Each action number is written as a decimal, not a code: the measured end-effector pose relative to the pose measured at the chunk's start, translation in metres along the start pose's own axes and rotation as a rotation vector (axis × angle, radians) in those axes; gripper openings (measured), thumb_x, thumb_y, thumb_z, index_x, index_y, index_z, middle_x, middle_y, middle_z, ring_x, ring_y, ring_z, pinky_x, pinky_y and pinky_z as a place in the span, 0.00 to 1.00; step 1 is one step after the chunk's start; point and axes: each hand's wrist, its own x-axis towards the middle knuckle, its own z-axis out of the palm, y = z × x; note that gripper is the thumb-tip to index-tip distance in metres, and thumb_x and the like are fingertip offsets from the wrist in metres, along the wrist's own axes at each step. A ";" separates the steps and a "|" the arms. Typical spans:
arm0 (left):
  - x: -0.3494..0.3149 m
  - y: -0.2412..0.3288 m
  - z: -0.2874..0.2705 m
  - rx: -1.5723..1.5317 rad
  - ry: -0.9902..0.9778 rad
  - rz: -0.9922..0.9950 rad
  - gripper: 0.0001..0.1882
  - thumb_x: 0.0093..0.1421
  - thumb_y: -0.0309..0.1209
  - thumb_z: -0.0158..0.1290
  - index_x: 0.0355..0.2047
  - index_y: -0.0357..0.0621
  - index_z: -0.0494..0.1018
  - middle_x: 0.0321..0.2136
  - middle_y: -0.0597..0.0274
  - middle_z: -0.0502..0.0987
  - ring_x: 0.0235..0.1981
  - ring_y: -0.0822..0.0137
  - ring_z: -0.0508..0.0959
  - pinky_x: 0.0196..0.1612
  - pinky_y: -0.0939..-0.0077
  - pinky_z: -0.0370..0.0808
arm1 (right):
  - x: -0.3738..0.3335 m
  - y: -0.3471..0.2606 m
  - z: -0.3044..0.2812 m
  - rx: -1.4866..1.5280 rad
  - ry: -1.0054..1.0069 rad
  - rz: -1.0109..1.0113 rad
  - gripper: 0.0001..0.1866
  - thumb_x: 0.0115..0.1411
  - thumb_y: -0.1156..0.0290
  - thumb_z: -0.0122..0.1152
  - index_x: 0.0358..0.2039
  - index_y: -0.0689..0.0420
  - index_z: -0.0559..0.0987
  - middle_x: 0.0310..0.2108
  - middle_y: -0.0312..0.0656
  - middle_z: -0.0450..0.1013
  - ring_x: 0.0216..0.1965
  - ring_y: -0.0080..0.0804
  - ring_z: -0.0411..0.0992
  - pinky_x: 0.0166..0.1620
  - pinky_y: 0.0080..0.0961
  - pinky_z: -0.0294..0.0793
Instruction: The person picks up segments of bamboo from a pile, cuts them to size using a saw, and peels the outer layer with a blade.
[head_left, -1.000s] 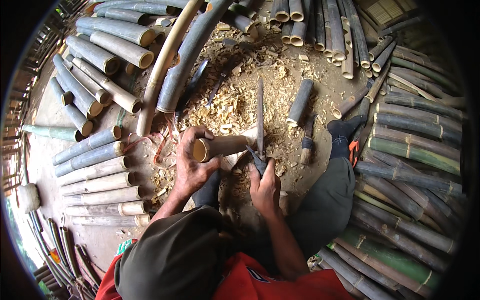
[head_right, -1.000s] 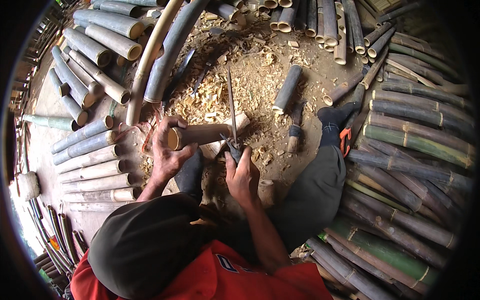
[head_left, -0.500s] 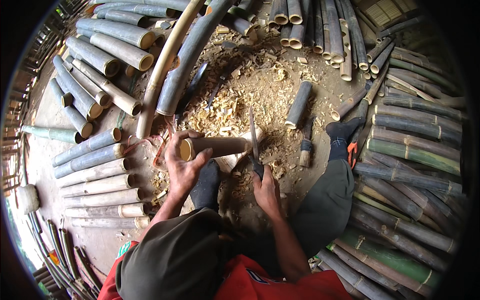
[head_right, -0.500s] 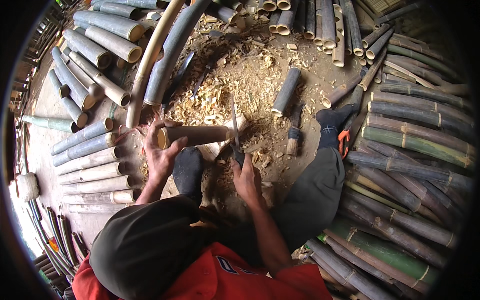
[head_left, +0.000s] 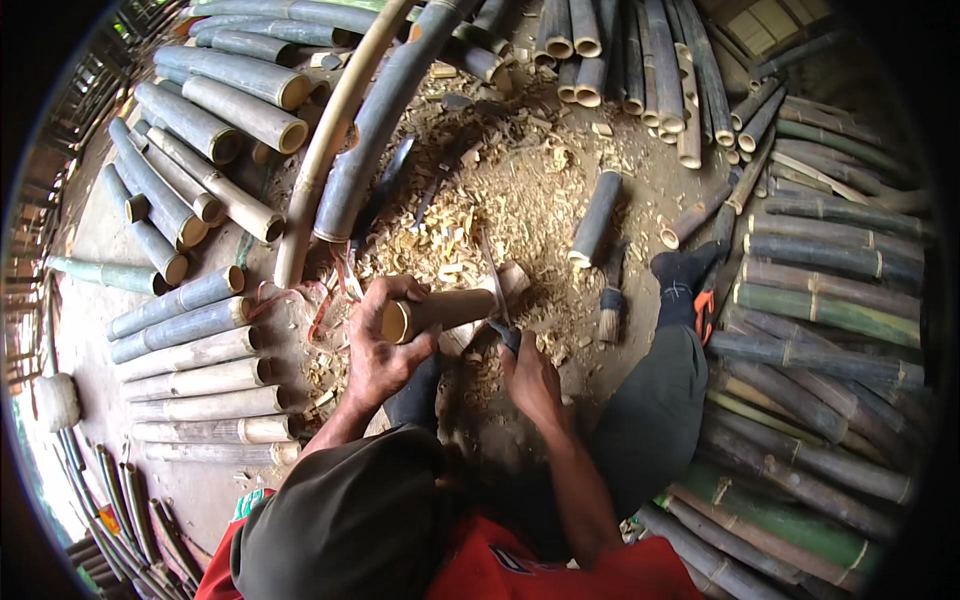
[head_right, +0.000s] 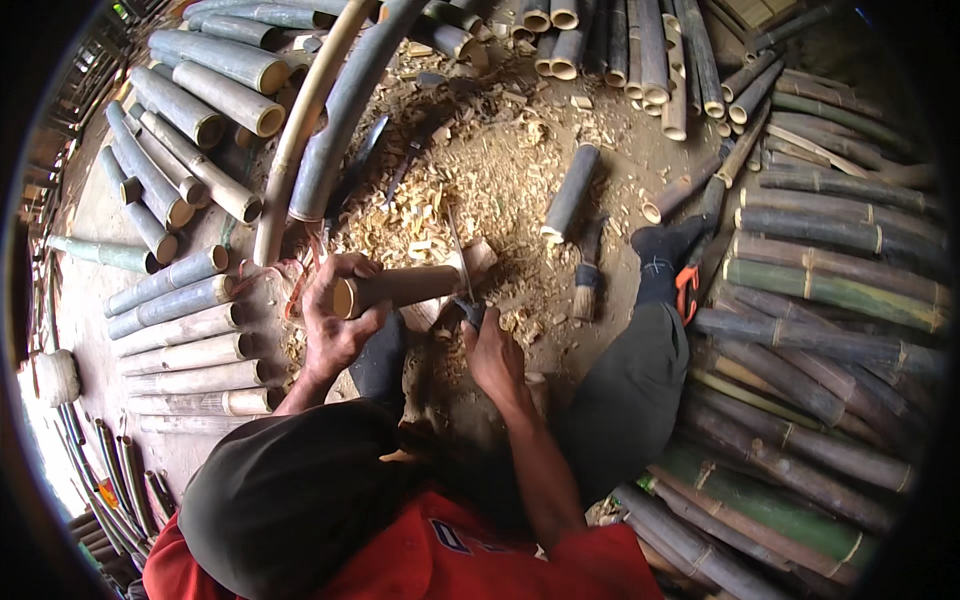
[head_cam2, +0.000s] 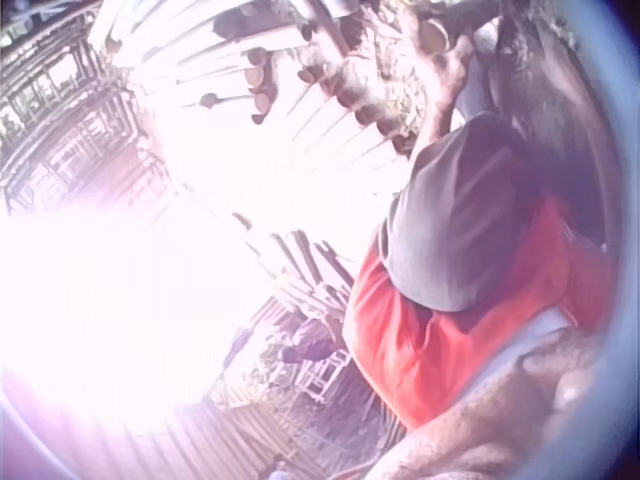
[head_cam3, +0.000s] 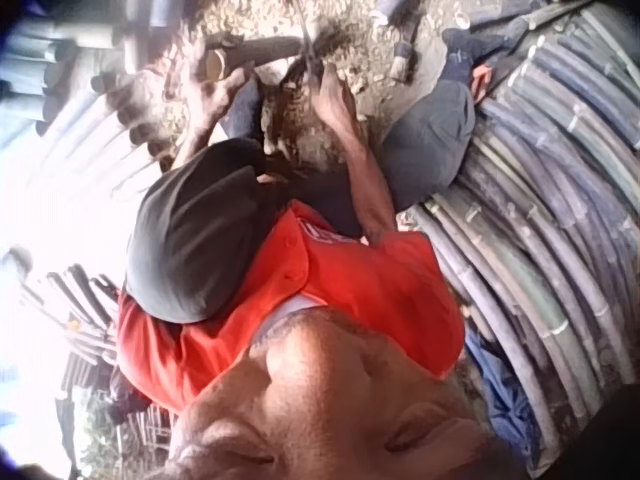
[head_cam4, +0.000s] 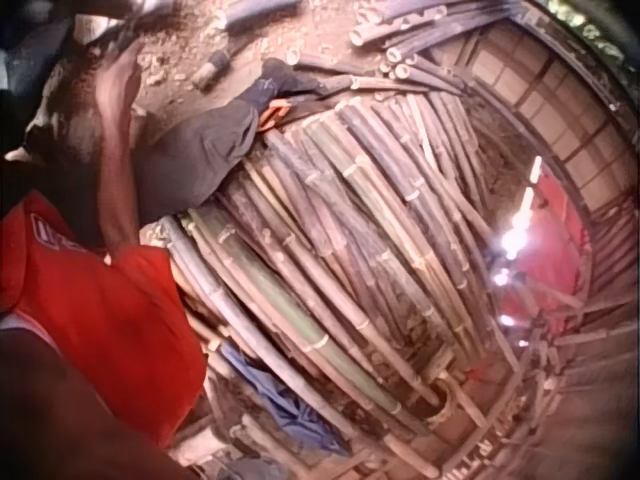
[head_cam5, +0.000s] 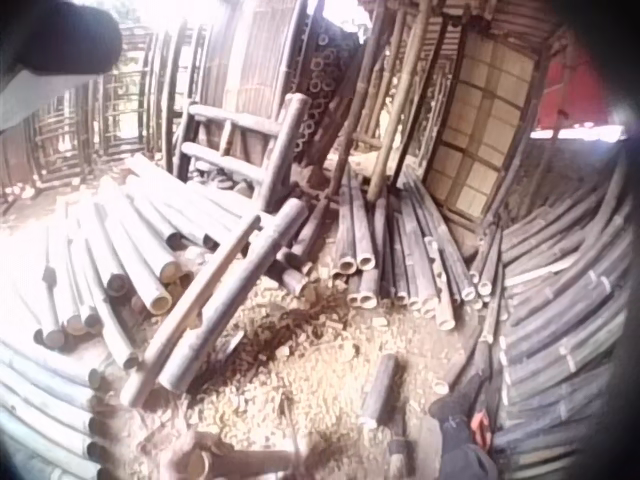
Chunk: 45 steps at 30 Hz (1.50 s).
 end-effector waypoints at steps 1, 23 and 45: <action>-0.005 0.004 -0.002 0.024 0.005 -0.026 0.21 0.49 0.19 0.65 0.44 0.40 0.73 0.42 0.58 0.78 0.46 0.65 0.79 0.54 0.67 0.75 | -0.005 -0.012 -0.006 0.071 0.067 -0.092 0.20 0.73 0.57 0.56 0.51 0.62 0.67 0.29 0.64 0.78 0.33 0.67 0.79 0.35 0.59 0.75; -0.014 0.001 -0.011 -0.055 0.173 -0.328 0.25 0.49 0.21 0.68 0.48 0.40 0.74 0.43 0.57 0.79 0.48 0.65 0.79 0.55 0.68 0.76 | -0.026 -0.014 -0.012 0.218 0.276 -0.142 0.22 0.73 0.56 0.57 0.53 0.63 0.71 0.35 0.60 0.80 0.36 0.64 0.79 0.38 0.53 0.76; -0.013 0.008 -0.016 0.071 -0.119 -0.111 0.22 0.42 0.20 0.62 0.41 0.41 0.72 0.42 0.58 0.78 0.47 0.63 0.79 0.55 0.67 0.74 | -0.026 -0.053 -0.055 0.266 0.310 -0.327 0.17 0.71 0.62 0.61 0.48 0.62 0.70 0.30 0.58 0.79 0.31 0.63 0.79 0.32 0.50 0.77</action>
